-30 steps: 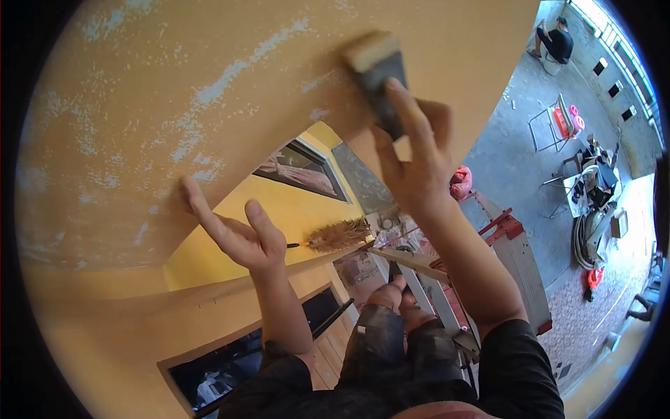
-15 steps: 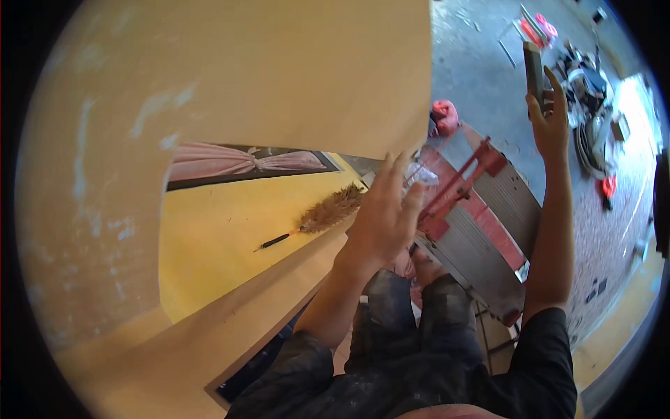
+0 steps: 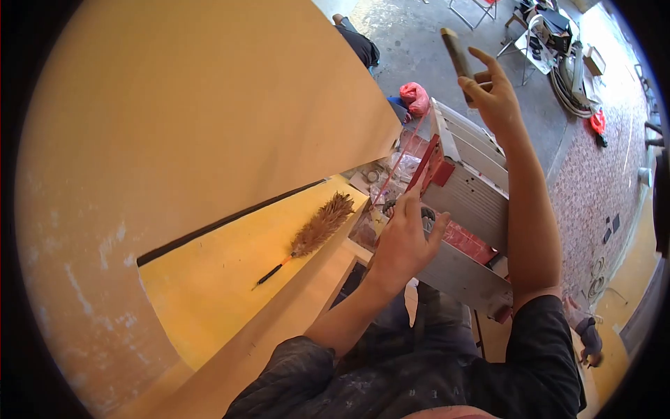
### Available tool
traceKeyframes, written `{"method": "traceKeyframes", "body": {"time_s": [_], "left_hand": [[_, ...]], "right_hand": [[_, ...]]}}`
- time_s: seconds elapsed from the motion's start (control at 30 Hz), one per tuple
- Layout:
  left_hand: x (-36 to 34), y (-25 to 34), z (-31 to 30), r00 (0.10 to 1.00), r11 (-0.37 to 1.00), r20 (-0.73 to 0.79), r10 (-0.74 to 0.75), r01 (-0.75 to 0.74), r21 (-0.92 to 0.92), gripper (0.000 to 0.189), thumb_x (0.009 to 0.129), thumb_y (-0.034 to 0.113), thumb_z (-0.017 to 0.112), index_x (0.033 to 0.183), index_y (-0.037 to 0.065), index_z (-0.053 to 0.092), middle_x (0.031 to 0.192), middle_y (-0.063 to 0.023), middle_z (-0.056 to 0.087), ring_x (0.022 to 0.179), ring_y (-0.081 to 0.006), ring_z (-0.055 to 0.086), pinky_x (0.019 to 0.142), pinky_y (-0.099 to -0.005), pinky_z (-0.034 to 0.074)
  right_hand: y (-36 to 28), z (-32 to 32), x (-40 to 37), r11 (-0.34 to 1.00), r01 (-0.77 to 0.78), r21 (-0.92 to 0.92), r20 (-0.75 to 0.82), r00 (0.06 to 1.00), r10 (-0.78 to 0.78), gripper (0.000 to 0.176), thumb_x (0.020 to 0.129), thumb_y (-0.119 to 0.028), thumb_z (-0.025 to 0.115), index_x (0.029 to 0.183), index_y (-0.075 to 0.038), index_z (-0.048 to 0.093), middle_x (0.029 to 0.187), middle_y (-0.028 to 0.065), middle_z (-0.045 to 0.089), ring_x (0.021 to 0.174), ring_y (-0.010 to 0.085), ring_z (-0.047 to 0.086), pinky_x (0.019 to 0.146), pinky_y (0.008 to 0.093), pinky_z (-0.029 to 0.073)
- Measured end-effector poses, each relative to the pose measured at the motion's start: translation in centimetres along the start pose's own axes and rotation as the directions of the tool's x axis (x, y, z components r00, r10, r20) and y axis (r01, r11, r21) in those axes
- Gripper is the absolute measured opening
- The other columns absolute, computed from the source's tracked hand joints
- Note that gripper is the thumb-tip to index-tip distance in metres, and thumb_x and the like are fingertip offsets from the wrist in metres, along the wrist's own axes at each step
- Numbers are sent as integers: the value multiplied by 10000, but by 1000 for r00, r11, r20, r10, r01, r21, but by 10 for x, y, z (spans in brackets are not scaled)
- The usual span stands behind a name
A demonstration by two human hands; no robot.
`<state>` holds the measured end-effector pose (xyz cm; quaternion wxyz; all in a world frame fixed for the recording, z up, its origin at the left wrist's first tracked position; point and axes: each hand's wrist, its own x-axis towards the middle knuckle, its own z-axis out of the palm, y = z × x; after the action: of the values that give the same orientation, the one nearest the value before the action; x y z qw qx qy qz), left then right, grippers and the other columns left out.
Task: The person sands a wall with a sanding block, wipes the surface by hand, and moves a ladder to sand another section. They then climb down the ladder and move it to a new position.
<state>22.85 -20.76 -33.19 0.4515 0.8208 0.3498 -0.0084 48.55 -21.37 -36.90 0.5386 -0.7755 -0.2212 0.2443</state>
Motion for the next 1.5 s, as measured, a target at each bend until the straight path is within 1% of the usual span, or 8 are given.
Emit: {"method": "traceKeyframes", "body": {"time_s": [0.5, 0.63, 0.73, 1.03, 1.1, 1.2, 1.33, 1.5], "left_hand": [[-1, 0, -4, 992, 977, 17, 123, -124, 174, 727, 887, 367, 653, 1342, -108, 345, 1027, -264, 516, 892, -421, 590, 736, -476, 510], [-2, 3, -3, 994, 984, -1, 107, -106, 144, 731, 890, 373, 648, 1346, -108, 341, 1025, -265, 513, 910, -413, 584, 742, -471, 508], [-3, -1, -3, 997, 986, 55, 61, -69, 154, 764, 891, 361, 660, 1397, -68, 280, 1212, -313, 479, 1086, -406, 563, 892, -458, 486], [21, -31, -28, 943, 932, 332, 15, 107, -347, 705, 944, 344, 606, 1430, -46, 278, 1298, -217, 507, 1167, -275, 539, 950, -373, 451], [30, -57, -25, 878, 623, 474, 70, 332, -708, 683, 989, 486, 449, 1401, -49, 345, 1259, -193, 556, 1125, -237, 569, 935, -350, 461], [13, -104, 8, 799, 673, 578, 165, 337, -658, 712, 1004, 561, 277, 1354, -42, 423, 1165, -175, 618, 1039, -220, 608, 905, -331, 467], [20, -95, 0, 771, 735, 615, 163, 321, -598, 642, 1026, 511, 273, 1150, -37, 584, 1012, -140, 674, 935, -184, 624, 840, -309, 466], [19, -73, -5, 866, 744, 482, 132, 234, -625, 614, 1037, 478, 281, 1024, -29, 626, 883, -100, 651, 845, -174, 598, 789, -295, 455]], "right_hand": [[-3, -24, 6, 978, -206, 15, -114, 972, 207, 557, 844, -226, 669, 1365, -117, 505, 901, 134, 626, 726, 181, 644, 658, 312, 505], [-2, -17, 3, 988, -153, -22, -49, 987, 151, 553, 852, -219, 668, 1368, -107, 502, 910, 130, 627, 739, 181, 648, 661, 314, 510], [-5, -18, 2, 988, -156, -20, -47, 987, 155, 550, 861, -217, 665, 1371, -98, 497, 918, 131, 628, 752, 183, 651, 662, 313, 516], [-1, -19, 2, 980, -198, -8, -31, 980, 198, 545, 868, -204, 669, 1375, -98, 498, 938, 148, 629, 793, 193, 656, 673, 289, 533], [1, -24, 7, 980, -196, -43, -40, 980, 194, 546, 868, -208, 677, 1374, -103, 502, 944, 150, 631, 826, 199, 655, 683, 290, 539], [-2, -23, 5, 979, -199, -45, -67, 978, 196, 539, 870, -204, 671, 1376, -124, 506, 965, 165, 635, 842, 202, 657, 688, 293, 544], [3, -28, 5, 959, -183, -218, -105, 981, 163, 548, 866, -247, 672, 1381, -155, 507, 1012, 184, 647, 879, 235, 671, 716, 317, 554], [3, -21, 4, 930, -207, -304, -101, 978, 184, 549, 870, -253, 665, 1390, -191, 501, 1007, 164, 659, 886, 231, 675, 735, 335, 554]]}}
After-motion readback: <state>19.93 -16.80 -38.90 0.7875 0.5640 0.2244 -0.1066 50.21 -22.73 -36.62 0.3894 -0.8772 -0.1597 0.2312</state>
